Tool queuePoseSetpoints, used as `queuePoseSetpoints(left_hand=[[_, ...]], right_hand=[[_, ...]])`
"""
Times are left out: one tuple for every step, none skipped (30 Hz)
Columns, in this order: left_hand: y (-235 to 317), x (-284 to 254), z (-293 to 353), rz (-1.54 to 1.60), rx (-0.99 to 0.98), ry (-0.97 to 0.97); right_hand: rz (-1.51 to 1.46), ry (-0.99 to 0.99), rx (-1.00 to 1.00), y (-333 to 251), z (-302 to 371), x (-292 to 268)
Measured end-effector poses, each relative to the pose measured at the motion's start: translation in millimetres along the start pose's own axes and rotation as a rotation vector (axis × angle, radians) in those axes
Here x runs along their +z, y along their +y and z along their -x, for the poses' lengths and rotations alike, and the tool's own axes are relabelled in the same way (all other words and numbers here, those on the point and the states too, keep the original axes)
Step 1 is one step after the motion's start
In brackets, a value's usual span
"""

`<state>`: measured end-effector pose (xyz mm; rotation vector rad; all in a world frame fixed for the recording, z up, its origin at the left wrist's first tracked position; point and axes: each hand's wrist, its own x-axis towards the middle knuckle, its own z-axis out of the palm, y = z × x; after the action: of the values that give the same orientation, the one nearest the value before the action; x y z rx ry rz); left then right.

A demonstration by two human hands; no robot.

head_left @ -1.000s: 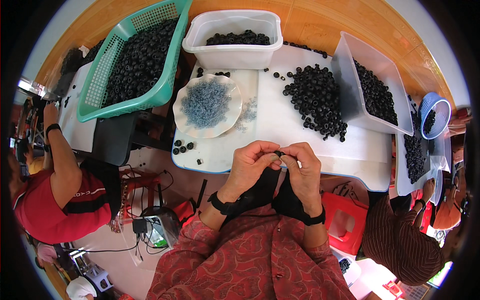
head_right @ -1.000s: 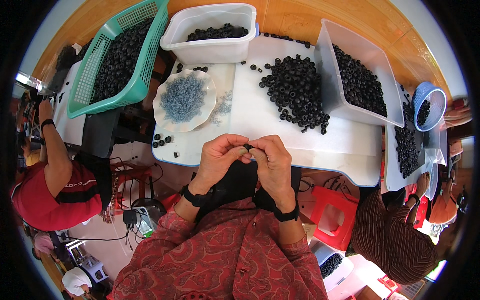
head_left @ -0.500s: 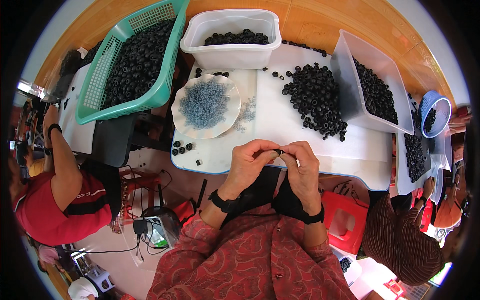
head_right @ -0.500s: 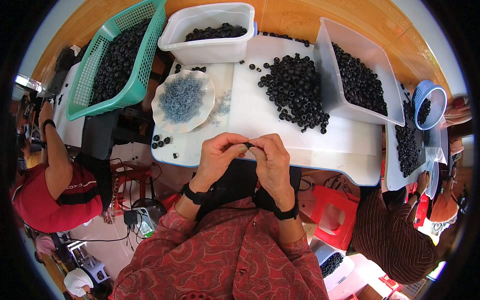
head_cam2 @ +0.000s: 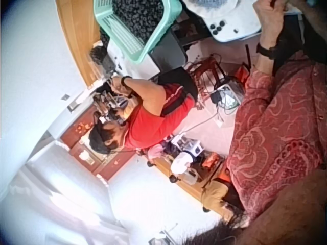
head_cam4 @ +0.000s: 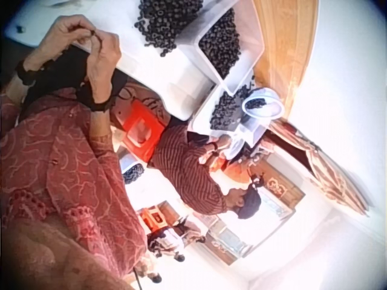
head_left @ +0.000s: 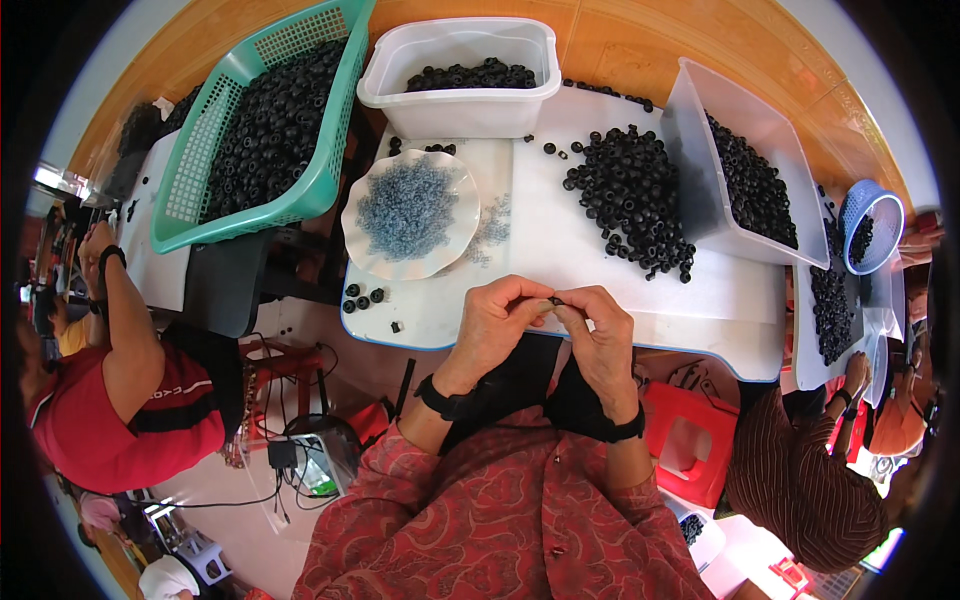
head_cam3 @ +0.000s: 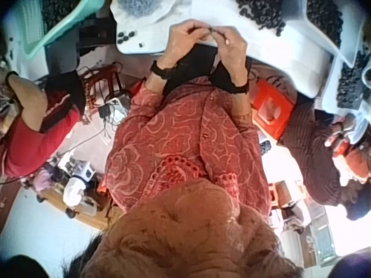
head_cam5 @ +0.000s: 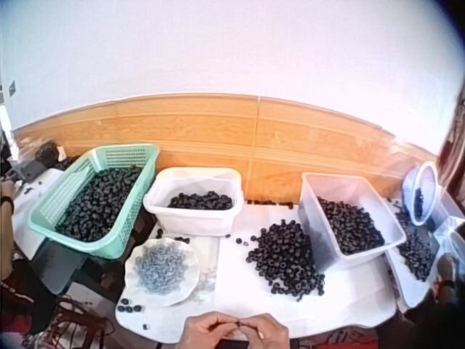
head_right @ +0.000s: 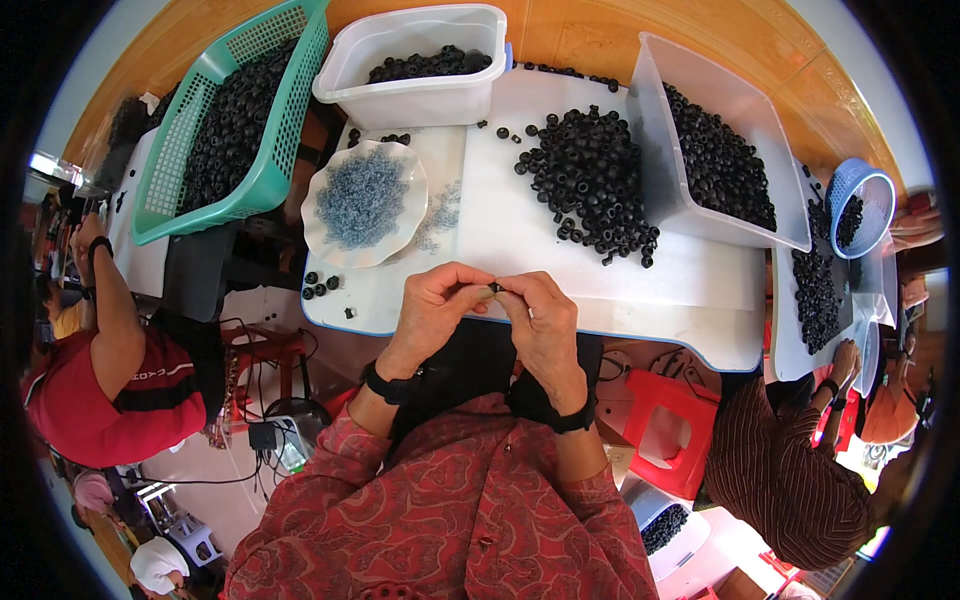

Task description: Sorting and inspecting black rubber gaskets on a production table.

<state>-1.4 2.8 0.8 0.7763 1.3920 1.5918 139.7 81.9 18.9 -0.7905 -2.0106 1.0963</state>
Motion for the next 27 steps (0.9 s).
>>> queuePoseSetpoints(left_hand=[[0.9, 0.7, -1.6, -0.032, 0.043, -0.003], [1.8, 1.3, -2.9, -0.063, 0.086, -0.004], [2.5, 1.9, -3.9, -0.062, 0.086, -0.006], [2.2, 2.0, -4.6, -0.100, 0.100, -0.008], [2.0, 2.1, -5.3, -0.138, 0.113, -0.011], [1.9, 1.7, -5.6, -0.139, 0.113, -0.010], [2.0, 1.4, -5.9, -0.209, 0.146, -0.015], [1.9, 1.4, -6.5, -0.278, 0.180, -0.021], [0.1, 0.9, -7.3, -0.279, 0.180, -0.020], [-3.0, 0.6, -8.9, -0.359, 0.240, -0.001], [-4.6, 0.9, -10.3, -0.438, 0.300, 0.017], [-4.2, 1.2, -11.4, -0.439, 0.300, 0.018], [-3.5, 1.7, -12.6, -0.473, 0.338, 0.037], [-3.2, 2.2, -13.7, -0.508, 0.377, 0.055], [-3.4, 2.3, -15.0, -0.508, 0.378, 0.055], [-4.1, 2.3, -16.3, -0.529, 0.390, 0.074], [-4.4, 2.5, -17.1, -0.549, 0.403, 0.093], [-4.6, 3.0, -17.9, -0.549, 0.402, 0.092], [-4.8, 3.4, -18.6, -0.558, 0.398, 0.090], [-4.9, 3.9, -19.3, -0.568, 0.393, 0.088], [-4.8, 4.4, -19.6, -0.569, 0.393, 0.088], [-4.7, 5.0, -20.0, -0.599, 0.419, 0.086], [-4.6, 5.6, -20.3, -0.629, 0.445, 0.084], [-4.9, 6.1, -20.5, -0.630, 0.445, 0.083], [-5.4, 6.7, -20.6, -0.649, 0.451, 0.081], [-5.6, 7.4, -20.7, -0.669, 0.458, 0.079], [-5.8, 8.4, -20.2, -0.670, 0.458, 0.078]], right_hand=[[-0.009, -0.019, 0.024, 2.0, 0.2, -1.0], [-0.019, -0.039, 0.047, 3.9, 0.5, -1.3], [-0.017, -0.037, 0.047, 5.2, 0.8, -0.9], [-0.027, -0.022, 0.048, 7.8, 1.6, 0.7], [-0.036, -0.008, 0.048, 10.4, 2.4, 2.4], [-0.037, -0.008, 0.048, 13.5, 2.9, 4.9], [-0.003, 0.034, -0.001, 17.0, 2.9, 7.4], [0.032, 0.076, -0.049, 19.2, 2.5, 8.7], [0.032, 0.075, -0.049, 20.3, 1.7, 9.8], [0.116, 0.087, -0.081, 21.2, 0.8, 10.3], [0.201, 0.099, -0.113, 21.8, -0.3, 10.5], [0.200, 0.098, -0.113, 21.9, -2.0, 11.1], [0.227, 0.109, -0.135, 21.7, -3.7, 11.5], [0.255, 0.119, -0.157, 21.7, -4.9, 12.1], [0.254, 0.120, -0.158, 21.6, -5.6, 13.1], [0.263, 0.128, -0.153, 21.8, -6.1, 14.7], [0.272, 0.136, -0.147, 22.3, -6.2, 16.0], [0.272, 0.137, -0.146, 23.9, -5.8, 16.9], [0.278, 0.145, -0.129, 25.8, -5.1, 17.9], [0.285, 0.153, -0.113, 27.2, -4.7, 18.6], [0.283, 0.154, -0.112, 27.7, -4.4, 19.2], [0.276, 0.160, -0.104, 28.1, -4.1, 19.7], [0.269, 0.167, -0.096, 28.5, -3.9, 20.2], [0.268, 0.168, -0.095, 29.2, -3.6, 20.7], [0.249, 0.164, -0.082, 30.0, -3.3, 21.3], [0.230, 0.161, -0.069, 30.4, -3.2, 21.4], [0.228, 0.162, -0.069, 30.3, -3.1, 21.0]])
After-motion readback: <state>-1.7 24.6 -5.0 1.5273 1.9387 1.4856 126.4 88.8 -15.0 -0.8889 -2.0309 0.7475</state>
